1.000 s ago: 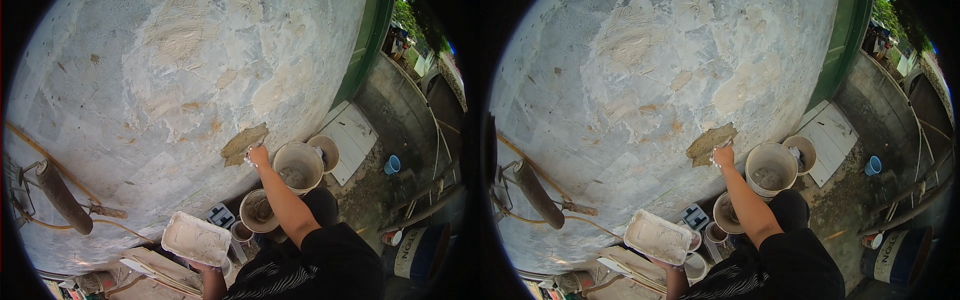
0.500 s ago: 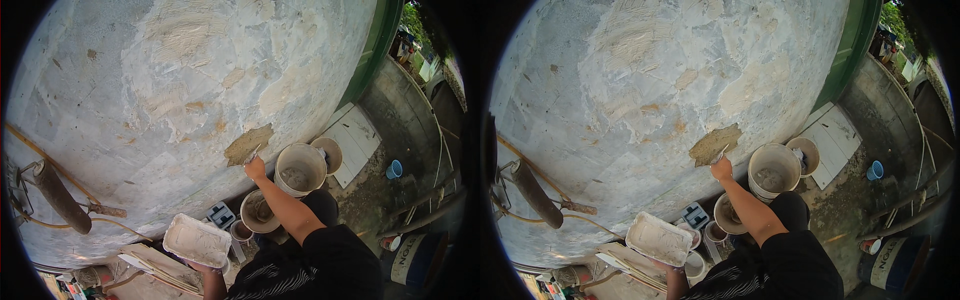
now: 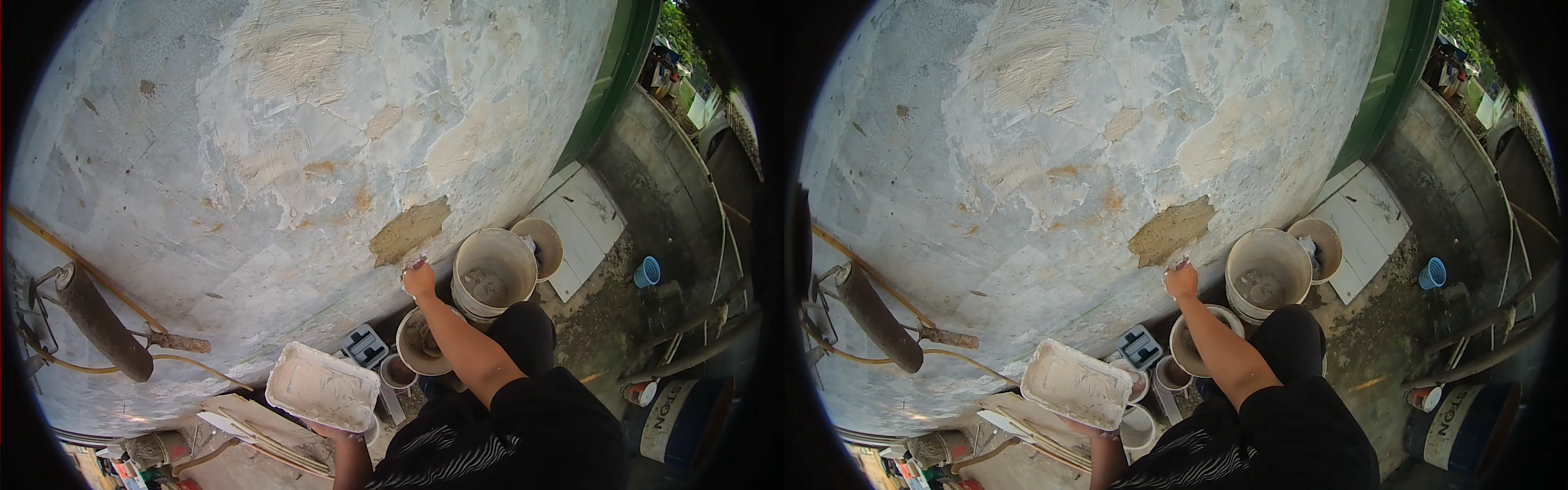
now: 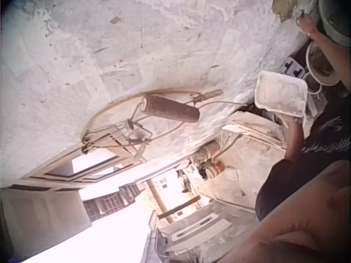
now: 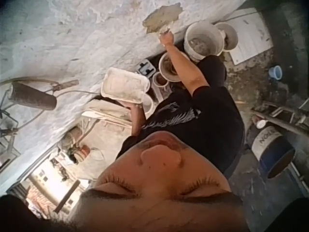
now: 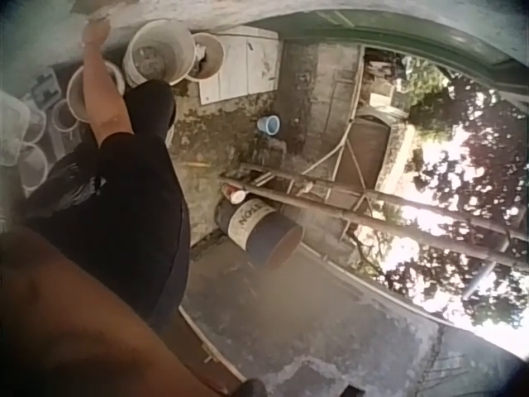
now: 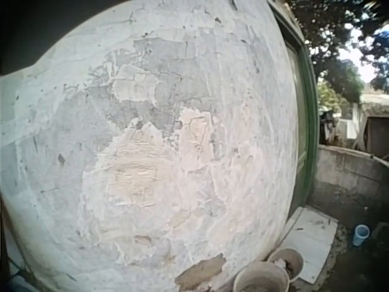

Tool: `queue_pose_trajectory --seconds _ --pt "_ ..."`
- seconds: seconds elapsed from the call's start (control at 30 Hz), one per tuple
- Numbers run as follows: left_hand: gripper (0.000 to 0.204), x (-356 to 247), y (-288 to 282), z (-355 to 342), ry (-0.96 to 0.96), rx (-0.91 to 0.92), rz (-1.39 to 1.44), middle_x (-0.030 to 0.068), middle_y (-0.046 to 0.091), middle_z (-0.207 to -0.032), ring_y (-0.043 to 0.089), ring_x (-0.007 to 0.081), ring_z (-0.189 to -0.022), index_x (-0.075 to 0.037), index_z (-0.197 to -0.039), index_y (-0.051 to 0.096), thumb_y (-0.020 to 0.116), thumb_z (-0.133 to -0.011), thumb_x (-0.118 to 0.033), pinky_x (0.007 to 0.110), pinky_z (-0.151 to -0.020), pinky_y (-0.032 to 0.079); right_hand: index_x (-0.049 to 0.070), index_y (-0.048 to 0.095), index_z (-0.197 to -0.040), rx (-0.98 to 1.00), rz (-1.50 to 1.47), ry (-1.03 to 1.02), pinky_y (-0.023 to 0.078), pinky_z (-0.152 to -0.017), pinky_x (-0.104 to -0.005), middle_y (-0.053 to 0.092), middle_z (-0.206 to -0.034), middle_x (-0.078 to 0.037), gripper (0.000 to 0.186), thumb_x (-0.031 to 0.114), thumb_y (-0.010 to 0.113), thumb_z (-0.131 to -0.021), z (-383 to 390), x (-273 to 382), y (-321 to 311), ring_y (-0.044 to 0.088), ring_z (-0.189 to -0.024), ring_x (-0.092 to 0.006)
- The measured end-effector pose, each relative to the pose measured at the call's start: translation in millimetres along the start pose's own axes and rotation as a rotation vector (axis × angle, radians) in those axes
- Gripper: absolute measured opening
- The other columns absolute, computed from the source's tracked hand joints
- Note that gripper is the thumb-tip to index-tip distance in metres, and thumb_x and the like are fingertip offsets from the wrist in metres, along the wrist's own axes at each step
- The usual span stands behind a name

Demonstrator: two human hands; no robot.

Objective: The person is applying plaster or filler to a damaged section of a wall using a putty knife.

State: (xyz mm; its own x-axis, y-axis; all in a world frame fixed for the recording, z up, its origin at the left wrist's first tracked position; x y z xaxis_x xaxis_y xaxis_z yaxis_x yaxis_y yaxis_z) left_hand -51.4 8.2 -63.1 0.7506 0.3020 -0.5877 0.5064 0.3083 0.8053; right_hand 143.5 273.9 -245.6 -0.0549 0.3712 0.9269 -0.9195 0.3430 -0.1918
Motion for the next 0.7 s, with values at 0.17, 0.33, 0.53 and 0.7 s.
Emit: queue_pose_trajectory --seconds 0.17,0.33,0.53,0.7 --pt "0.064 -19.7 -6.0 3.9 0.037 -0.001 0.037 0.0123 0.034 -0.129 0.04 0.0339 -0.112 -0.013 -0.131 0.026 0.024 -0.083 -0.055 0.05 -0.091 0.035 0.002 0.05 -0.076 0.375 -0.77 0.464 0.039 -0.04 -0.0345 0.057 -0.062 -0.013 0.007 0.008 0.048 -0.074 64.8 61.8 23.1 0.053 -0.048 -0.0238" --pt "0.064 -15.9 5.5 4.8 -0.005 0.07 0.1 0.0121 0.034 -0.13 0.039 0.0339 -0.113 -0.013 -0.131 0.026 0.024 -0.083 -0.055 0.05 -0.091 0.034 0.005 0.047 -0.072 0.268 -0.679 0.322 0.03 -0.031 -0.0268 0.051 -0.055 -0.01 0.01 0.008 0.041 -0.079 35.6 57.6 7.6 0.042 -0.037 -0.0152" --pt "0.064 -23.8 5.1 7.7 -0.016 0.08 0.143 0.0119 0.034 -0.13 0.039 0.0338 -0.114 -0.013 -0.131 0.025 0.024 -0.083 -0.055 0.05 -0.092 0.033 0.004 0.044 -0.067 0.267 -0.628 0.531 0.028 -0.029 -0.0282 0.049 -0.053 -0.01 0.015 0.011 0.041 -0.08 63.3 37.8 26.2 0.041 -0.035 -0.016" --pt "0.063 -22.9 6.2 3.4 -0.031 0.104 0.187 0.0118 0.033 -0.13 0.038 0.0338 -0.114 -0.013 -0.131 0.025 0.024 -0.084 -0.055 0.05 -0.093 0.032 0.004 0.045 -0.077 0.313 -0.632 0.539 0.032 -0.032 -0.0253 0.051 -0.058 -0.01 0.014 0.014 0.037 -0.081 40.9 29.8 12.1 0.042 -0.039 -0.0147"
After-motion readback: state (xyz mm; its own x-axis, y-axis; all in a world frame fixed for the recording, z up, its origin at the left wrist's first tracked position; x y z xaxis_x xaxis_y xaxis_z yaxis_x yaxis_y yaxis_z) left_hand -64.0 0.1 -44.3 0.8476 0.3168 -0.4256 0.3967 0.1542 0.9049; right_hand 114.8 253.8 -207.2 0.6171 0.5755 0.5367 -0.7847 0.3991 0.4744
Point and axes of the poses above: each hand's wrist, its own z-axis away from the middle knuckle, its own y-axis out of the palm, x = y × z, the point moved 2 cm from there along -z, towards the middle knuckle
